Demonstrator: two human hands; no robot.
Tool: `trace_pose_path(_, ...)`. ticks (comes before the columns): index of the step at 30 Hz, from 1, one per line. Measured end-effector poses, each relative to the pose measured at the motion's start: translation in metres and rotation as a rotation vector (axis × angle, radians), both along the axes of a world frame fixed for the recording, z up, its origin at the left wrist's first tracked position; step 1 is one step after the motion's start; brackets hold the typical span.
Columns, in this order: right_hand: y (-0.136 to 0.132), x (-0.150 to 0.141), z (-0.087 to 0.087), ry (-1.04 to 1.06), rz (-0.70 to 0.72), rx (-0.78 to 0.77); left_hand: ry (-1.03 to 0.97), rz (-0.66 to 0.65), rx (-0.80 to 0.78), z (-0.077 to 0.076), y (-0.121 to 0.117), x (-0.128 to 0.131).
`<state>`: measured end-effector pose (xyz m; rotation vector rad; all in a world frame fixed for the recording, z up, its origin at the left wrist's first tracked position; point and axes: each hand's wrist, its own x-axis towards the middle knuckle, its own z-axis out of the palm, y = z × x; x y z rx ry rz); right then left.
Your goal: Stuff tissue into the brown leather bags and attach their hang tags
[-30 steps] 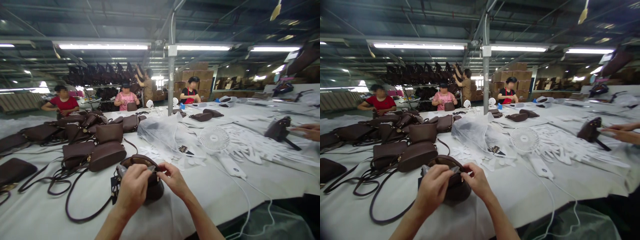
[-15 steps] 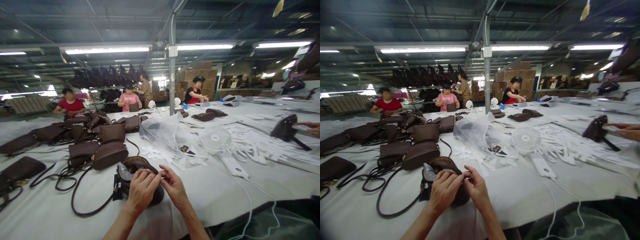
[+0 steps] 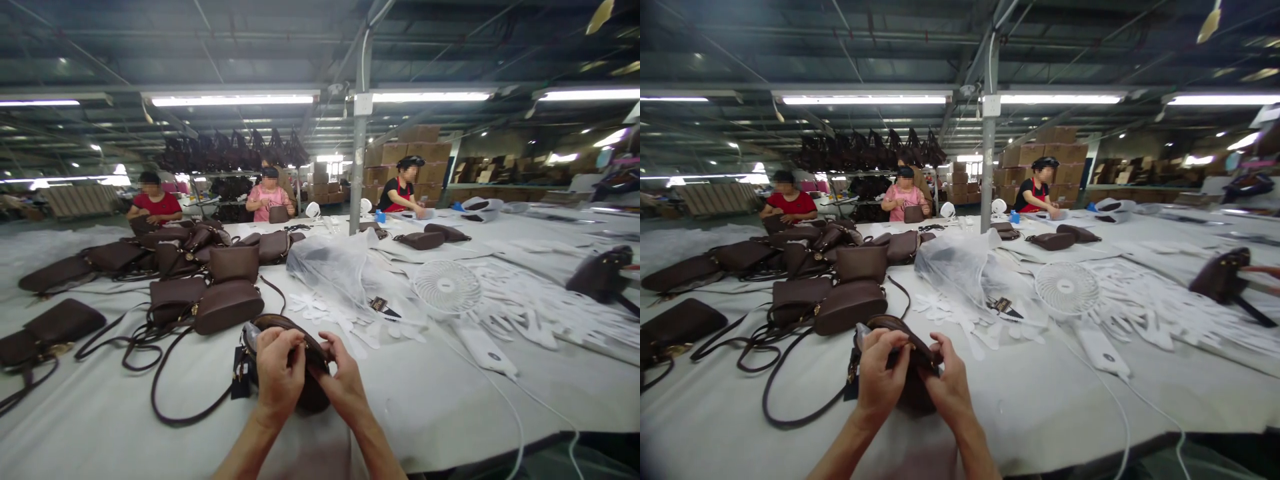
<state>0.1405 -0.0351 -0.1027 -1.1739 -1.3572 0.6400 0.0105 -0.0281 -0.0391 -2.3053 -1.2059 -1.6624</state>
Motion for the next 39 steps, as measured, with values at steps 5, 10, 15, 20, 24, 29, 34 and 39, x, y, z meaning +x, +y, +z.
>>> trace_pose_path(5,-0.005,0.008,0.004,-0.019,0.034,-0.061,-0.052,0.025,-0.079,-0.003,0.012,-0.022)
trace_pose_path(10,-0.010,0.031,0.009,-0.071,0.077,-0.135,-0.147,0.030,-0.175,-0.012,0.012,-0.027)
trace_pose_path(15,-0.003,0.065,0.020,-0.184,0.108,-0.131,-0.029,-0.073,-0.181,-0.005,0.004,-0.010)
trace_pose_path(20,0.007,0.098,0.035,-0.402,0.092,-0.086,0.115,-0.192,-0.178,0.008,0.019,-0.034)
trace_pose_path(24,0.017,0.118,0.044,-0.466,0.116,-0.089,0.126,-0.330,-0.266,-0.002,0.033,-0.053)
trace_pose_path(29,0.012,0.112,0.044,-0.484,-0.155,-0.038,0.045,-0.276,-0.231,-0.022,0.030,-0.037)
trace_pose_path(34,-0.012,0.075,0.048,-0.354,-0.351,-0.108,0.289,-0.294,0.006,-0.012,0.024,-0.026)
trace_pose_path(39,-0.004,0.054,0.058,-0.219,-0.227,-0.182,0.507,-0.347,0.016,0.012,0.019,0.002)
